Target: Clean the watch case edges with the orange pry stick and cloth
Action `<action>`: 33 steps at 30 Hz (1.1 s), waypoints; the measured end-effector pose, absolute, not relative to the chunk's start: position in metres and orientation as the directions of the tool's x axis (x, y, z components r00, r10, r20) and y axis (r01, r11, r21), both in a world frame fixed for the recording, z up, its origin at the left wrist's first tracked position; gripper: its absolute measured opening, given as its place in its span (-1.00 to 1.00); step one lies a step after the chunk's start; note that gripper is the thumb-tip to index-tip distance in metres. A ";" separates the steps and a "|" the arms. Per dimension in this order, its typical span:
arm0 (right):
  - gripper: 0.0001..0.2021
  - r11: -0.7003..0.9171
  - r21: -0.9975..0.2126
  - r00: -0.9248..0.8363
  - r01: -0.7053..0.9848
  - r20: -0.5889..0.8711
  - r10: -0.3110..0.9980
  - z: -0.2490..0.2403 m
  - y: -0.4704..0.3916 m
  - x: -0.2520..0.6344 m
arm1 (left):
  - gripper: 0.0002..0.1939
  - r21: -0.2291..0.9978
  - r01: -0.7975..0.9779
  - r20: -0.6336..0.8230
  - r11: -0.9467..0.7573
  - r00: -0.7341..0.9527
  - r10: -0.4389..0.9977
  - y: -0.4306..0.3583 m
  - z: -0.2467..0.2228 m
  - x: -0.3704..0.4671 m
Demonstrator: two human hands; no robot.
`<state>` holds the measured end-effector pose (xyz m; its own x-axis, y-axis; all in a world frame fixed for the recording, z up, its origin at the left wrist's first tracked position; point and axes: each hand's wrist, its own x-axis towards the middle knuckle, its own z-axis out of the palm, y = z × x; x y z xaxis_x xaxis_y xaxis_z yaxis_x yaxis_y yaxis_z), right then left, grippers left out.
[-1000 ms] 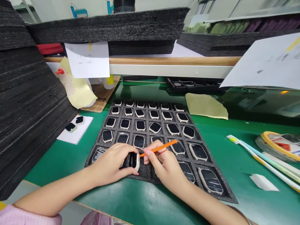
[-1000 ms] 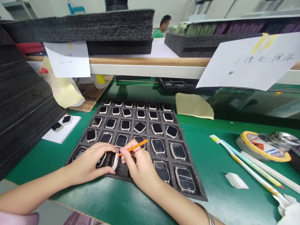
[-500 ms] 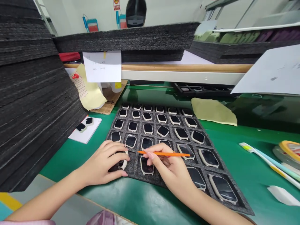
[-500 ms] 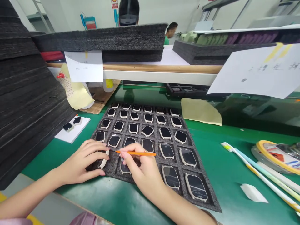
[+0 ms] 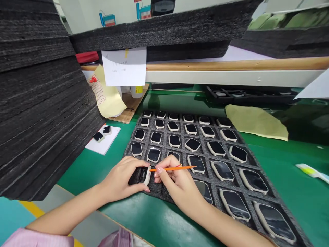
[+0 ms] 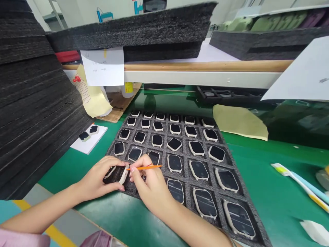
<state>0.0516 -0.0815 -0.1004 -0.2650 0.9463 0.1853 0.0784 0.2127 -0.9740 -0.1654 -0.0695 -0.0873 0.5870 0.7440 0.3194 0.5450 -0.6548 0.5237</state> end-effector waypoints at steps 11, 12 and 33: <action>-0.83 0.357 -0.920 -0.268 0.162 0.307 0.913 -0.103 -0.080 0.050 | -0.50 0.534 0.551 0.287 -0.641 0.595 0.751 -0.069 -0.089 -0.165; -0.83 0.367 -0.915 -0.276 0.165 0.314 0.908 -0.103 -0.080 0.050 | -0.50 0.536 0.550 0.285 -0.640 0.596 0.750 -0.069 -0.089 -0.165; -0.91 0.387 -0.899 -0.409 0.203 0.282 0.868 -0.095 -0.085 0.030 | -0.72 0.341 0.891 0.105 -0.300 0.281 0.954 -0.089 -0.058 -0.174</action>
